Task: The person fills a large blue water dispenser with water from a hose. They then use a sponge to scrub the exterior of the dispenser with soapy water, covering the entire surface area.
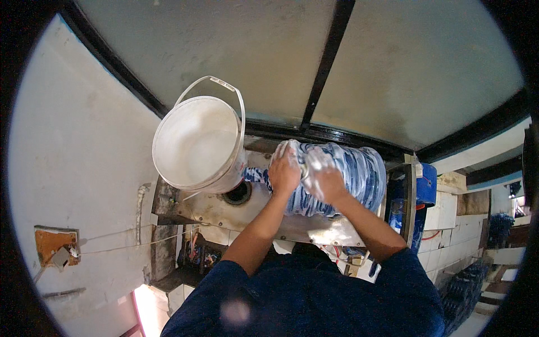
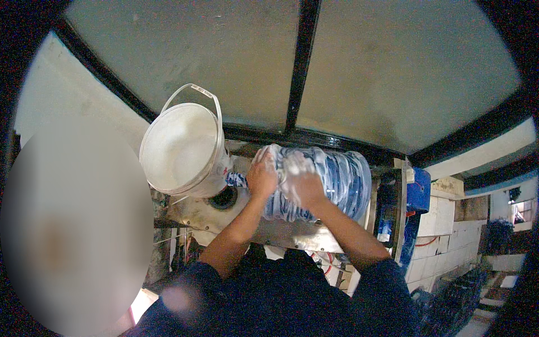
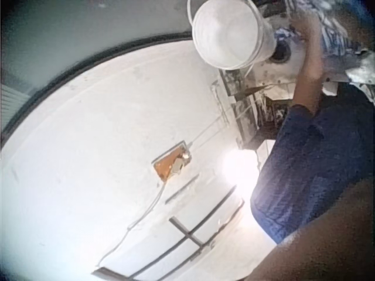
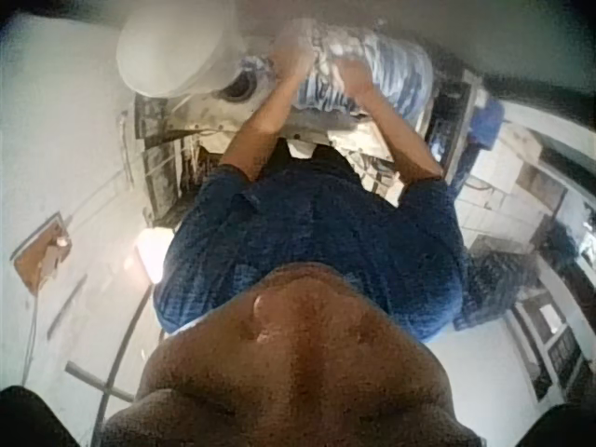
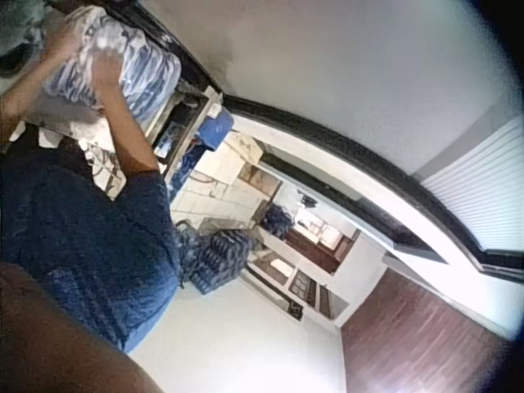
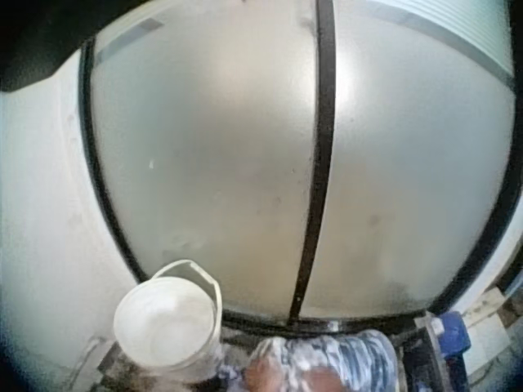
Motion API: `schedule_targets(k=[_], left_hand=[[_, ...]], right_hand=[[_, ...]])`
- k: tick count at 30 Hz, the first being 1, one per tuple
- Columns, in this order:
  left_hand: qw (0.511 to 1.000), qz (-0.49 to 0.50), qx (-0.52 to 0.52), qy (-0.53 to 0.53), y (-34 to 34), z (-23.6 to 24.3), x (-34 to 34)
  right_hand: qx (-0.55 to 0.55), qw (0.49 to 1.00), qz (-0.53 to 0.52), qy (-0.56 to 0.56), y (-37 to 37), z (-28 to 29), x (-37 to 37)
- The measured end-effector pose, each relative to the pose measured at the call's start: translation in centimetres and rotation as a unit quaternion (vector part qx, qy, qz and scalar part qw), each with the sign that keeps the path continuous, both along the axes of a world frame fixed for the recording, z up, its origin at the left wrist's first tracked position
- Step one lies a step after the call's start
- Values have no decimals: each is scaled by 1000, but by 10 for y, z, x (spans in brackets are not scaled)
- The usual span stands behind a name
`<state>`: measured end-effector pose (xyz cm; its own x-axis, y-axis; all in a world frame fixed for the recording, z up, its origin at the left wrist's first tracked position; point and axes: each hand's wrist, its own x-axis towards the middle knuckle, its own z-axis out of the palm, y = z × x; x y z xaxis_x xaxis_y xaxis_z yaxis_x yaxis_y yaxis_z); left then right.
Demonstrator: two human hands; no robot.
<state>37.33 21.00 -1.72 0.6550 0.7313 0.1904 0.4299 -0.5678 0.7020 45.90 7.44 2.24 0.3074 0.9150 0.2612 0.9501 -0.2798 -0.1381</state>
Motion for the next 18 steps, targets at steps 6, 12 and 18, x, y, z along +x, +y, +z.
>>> schedule_targets(k=[6, 12, 18], left_hand=[[1000, -26, 0, 17, -18, 12, -8], [997, -26, -68, 13, 21, -28, 0], [978, -77, -193, -1, 47, -30, 19]], right_hand=[[-339, 927, 7, 161, 95, -95, 126], [-134, 973, 8, 189, 79, -17, 40], [4, 998, -10, 56, -1, -11, -7]])
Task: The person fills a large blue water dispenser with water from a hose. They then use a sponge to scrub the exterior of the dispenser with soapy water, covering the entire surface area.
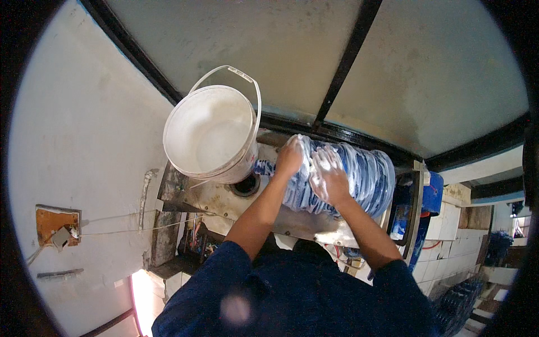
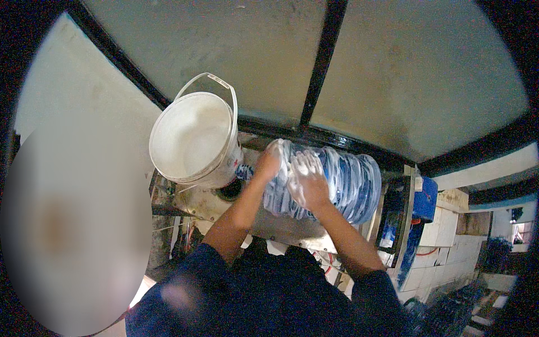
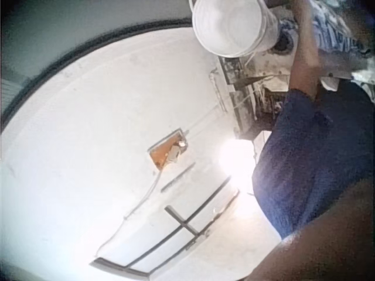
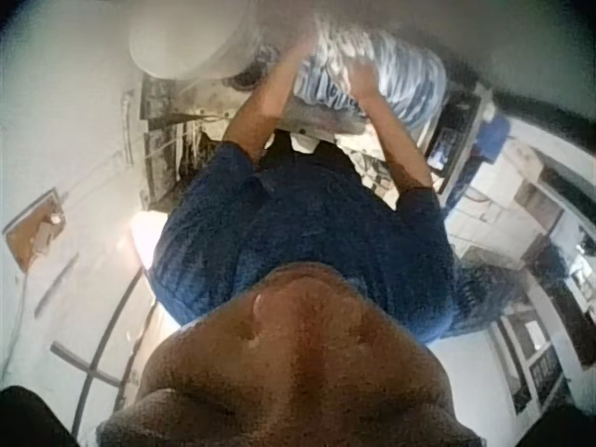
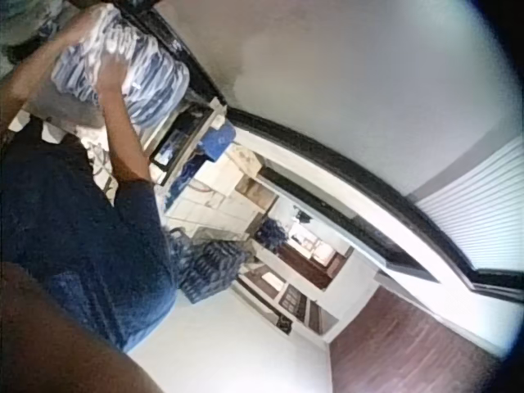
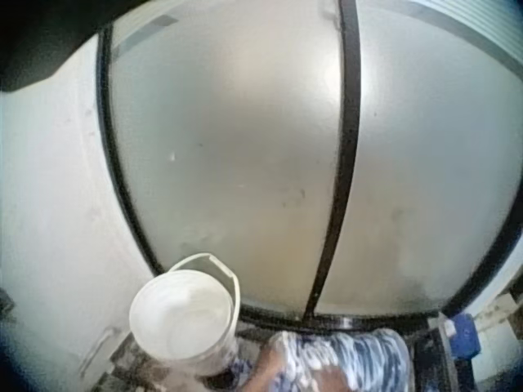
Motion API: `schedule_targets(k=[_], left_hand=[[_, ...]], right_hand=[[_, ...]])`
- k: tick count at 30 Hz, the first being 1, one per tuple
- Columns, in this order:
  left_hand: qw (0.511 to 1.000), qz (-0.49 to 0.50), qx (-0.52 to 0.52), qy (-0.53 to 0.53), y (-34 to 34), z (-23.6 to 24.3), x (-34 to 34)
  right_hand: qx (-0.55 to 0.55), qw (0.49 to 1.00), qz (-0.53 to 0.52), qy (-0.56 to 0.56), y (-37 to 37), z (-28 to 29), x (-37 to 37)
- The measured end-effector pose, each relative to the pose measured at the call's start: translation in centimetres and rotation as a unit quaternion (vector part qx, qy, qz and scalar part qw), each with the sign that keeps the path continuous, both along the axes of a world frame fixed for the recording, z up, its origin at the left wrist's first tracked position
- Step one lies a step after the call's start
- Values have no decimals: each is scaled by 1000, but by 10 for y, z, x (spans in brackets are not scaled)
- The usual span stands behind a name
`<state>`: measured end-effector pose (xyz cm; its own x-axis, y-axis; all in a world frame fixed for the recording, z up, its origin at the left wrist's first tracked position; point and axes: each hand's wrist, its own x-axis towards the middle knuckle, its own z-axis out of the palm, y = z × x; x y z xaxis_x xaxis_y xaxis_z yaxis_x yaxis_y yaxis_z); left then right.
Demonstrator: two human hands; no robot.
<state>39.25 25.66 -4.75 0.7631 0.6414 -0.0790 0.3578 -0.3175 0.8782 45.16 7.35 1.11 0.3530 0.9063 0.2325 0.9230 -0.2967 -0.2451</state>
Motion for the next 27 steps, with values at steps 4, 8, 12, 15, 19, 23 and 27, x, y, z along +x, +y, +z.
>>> schedule_targets(k=[4, 8, 12, 15, 19, 23, 27], left_hand=[[963, -91, 202, -156, -48, 6, -73], [936, -114, 304, -134, -61, -76, -132], [935, -191, 297, 36, -12, -56, -135], [871, -288, 343, 202, 26, -36, -118], [798, -376, 292, 369, 62, -27, -70], [769, -461, 107, 429, 81, -42, -59], [801, -472, 9, 368, 82, -84, -80]], right_hand=[[-2, 996, -81, 23, 21, -14, 4], [9, 996, -73, 51, 19, 1, -6], [13, 997, -64, 42, 10, 4, -17], [18, 996, -69, 48, 9, 3, -18], [11, 997, -63, 41, 1, -2, -23], [26, 999, -26, 25, -17, -6, -37], [46, 998, 7, 32, -37, -6, -47]])
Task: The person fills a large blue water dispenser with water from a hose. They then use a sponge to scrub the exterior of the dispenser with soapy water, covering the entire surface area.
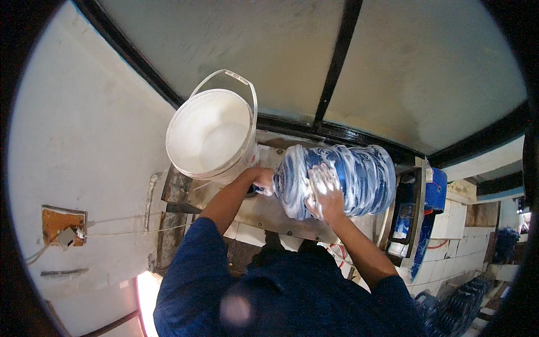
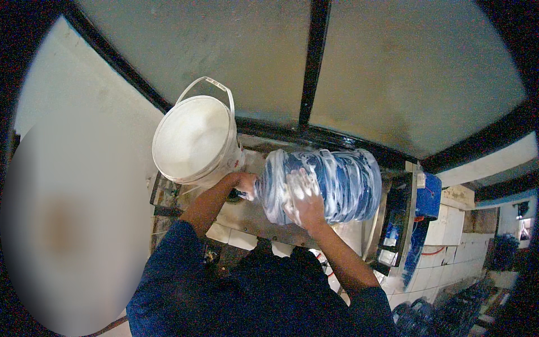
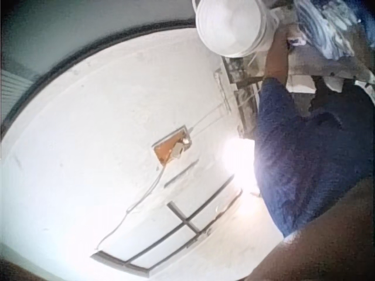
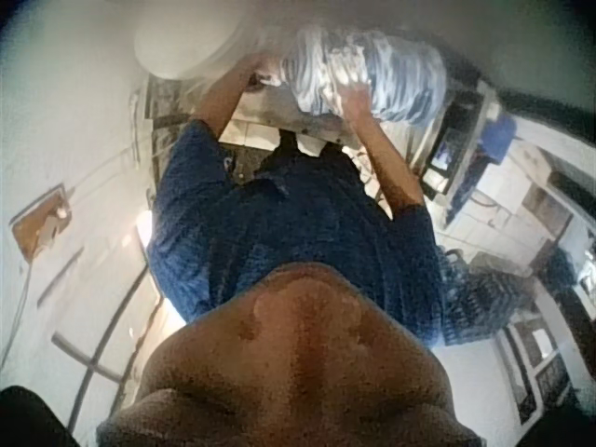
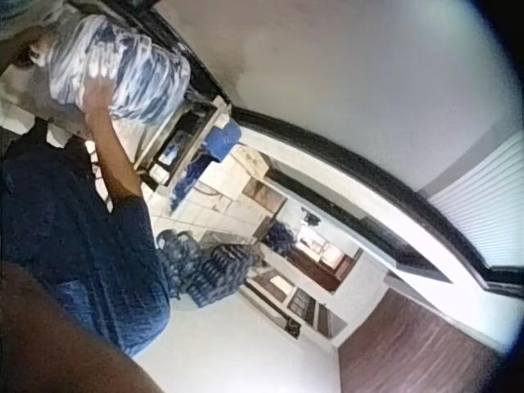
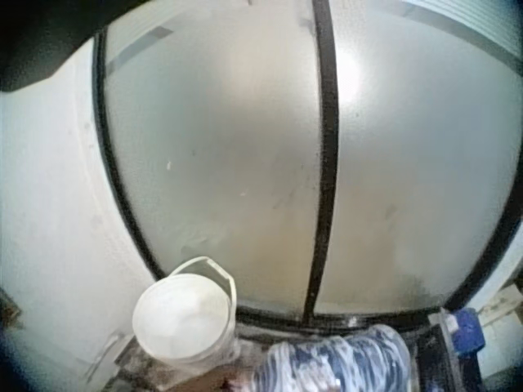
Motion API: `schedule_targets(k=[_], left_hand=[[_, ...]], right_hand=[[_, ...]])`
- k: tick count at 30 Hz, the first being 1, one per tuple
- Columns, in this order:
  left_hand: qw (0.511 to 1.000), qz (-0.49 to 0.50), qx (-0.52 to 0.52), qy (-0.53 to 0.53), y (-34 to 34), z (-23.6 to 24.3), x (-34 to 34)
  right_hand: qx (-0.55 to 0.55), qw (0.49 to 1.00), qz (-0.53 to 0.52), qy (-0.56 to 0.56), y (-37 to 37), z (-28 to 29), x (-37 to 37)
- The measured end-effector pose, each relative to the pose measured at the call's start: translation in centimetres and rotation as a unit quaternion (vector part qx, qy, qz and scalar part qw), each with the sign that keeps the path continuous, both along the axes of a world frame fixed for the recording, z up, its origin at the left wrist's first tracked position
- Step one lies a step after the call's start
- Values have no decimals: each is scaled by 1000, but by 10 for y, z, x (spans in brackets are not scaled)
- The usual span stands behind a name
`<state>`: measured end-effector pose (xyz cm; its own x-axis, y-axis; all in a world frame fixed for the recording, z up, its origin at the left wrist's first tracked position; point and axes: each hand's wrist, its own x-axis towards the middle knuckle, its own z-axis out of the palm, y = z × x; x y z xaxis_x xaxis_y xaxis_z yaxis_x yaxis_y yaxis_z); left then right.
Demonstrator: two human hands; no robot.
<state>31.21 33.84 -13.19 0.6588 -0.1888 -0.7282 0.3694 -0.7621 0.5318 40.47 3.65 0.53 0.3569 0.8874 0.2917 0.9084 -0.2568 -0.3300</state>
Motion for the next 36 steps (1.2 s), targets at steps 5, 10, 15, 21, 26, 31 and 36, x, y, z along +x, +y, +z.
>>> schedule_targets(k=[5, 10, 15, 21, 26, 31, 36], left_hand=[[964, -9, 216, -156, -32, 61, -10], [888, 96, 351, -280, -42, 46, -14], [893, 299, 114, -317, -54, 74, 4], [765, 481, -29, -426, -123, 85, 55], [795, 398, 227, -397, -148, 126, 74], [805, 313, 318, -392, -148, 126, 82], [787, 310, 321, -427, -144, 119, 90]], right_hand=[[-91, 992, -84, 1, 26, 1, 21], [-194, 969, -128, 82, 87, 32, 79], [-180, 958, -200, 102, 107, 9, 82], [-145, 977, -145, 50, 89, 4, 67], [9, 999, -28, -43, -7, -7, 17], [-102, 981, -133, -98, -59, 17, 41], [-82, 941, -284, 167, 1, 17, 118]])
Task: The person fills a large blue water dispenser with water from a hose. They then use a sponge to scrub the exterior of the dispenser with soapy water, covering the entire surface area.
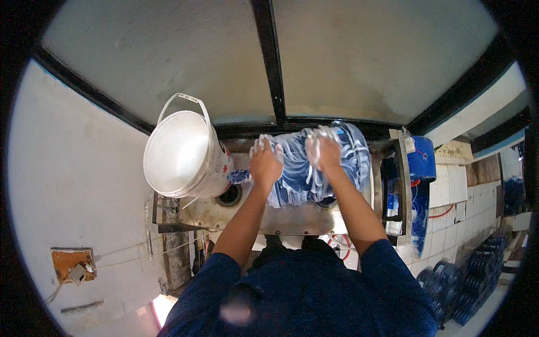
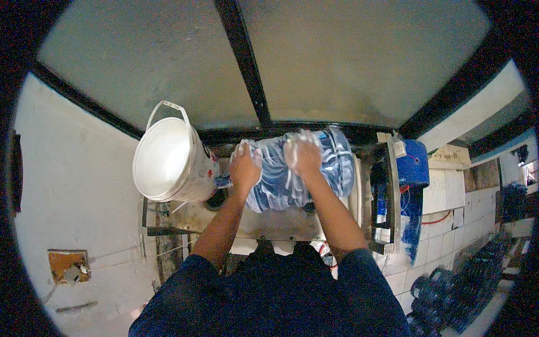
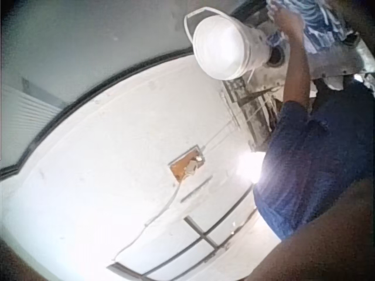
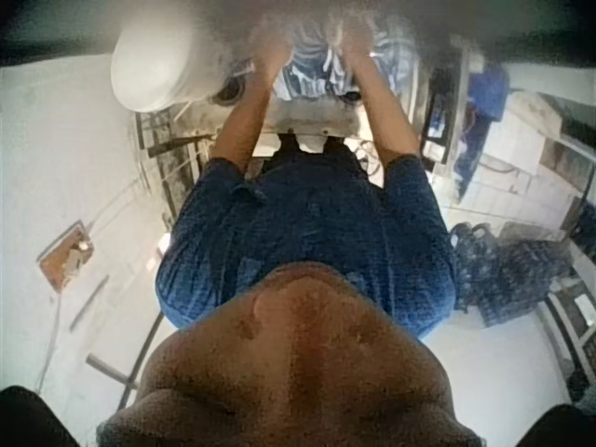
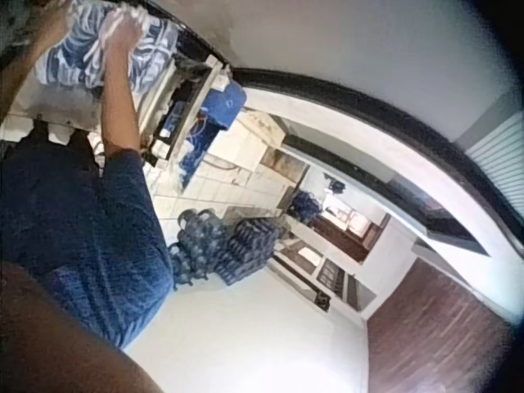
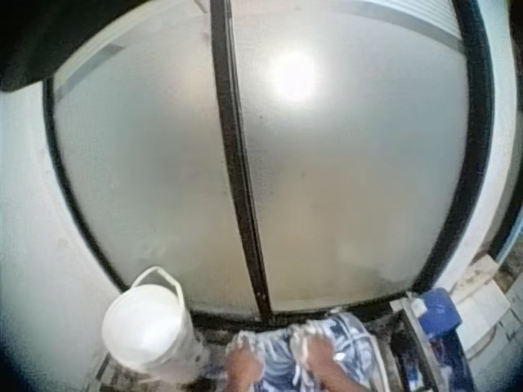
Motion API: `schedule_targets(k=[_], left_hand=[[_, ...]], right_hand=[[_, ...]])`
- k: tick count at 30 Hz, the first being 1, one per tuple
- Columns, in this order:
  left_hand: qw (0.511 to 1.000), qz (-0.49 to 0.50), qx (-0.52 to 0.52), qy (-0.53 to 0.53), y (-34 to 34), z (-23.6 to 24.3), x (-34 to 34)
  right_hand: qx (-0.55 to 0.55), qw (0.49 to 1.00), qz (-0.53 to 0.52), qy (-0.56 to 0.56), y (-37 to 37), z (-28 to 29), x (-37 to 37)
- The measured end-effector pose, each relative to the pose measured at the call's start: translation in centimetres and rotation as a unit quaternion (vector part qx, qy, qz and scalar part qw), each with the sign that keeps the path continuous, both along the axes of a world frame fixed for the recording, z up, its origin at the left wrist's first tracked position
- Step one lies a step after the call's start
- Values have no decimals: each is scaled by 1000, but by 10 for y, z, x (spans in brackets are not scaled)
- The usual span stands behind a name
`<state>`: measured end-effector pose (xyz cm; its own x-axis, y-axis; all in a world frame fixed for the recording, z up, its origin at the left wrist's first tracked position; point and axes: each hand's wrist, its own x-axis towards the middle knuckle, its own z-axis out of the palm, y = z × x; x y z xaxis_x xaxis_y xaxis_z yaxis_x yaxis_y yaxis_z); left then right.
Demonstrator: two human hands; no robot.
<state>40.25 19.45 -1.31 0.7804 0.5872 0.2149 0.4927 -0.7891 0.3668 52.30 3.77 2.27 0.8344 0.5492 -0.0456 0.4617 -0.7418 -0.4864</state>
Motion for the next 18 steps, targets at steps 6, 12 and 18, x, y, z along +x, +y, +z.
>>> schedule_targets(k=[6, 12, 18], left_hand=[[998, 25, -61, 17, 22, -1, 20], [999, 11, -42, 11, 14, 5, 12], [997, 26, -68, -21, 13, 5, 13]], right_hand=[[108, 936, 206, -266, -38, -26, -65], [3, 945, 16, -327, -57, -24, 5], [-56, 994, 92, -32, 10, 10, 20]])
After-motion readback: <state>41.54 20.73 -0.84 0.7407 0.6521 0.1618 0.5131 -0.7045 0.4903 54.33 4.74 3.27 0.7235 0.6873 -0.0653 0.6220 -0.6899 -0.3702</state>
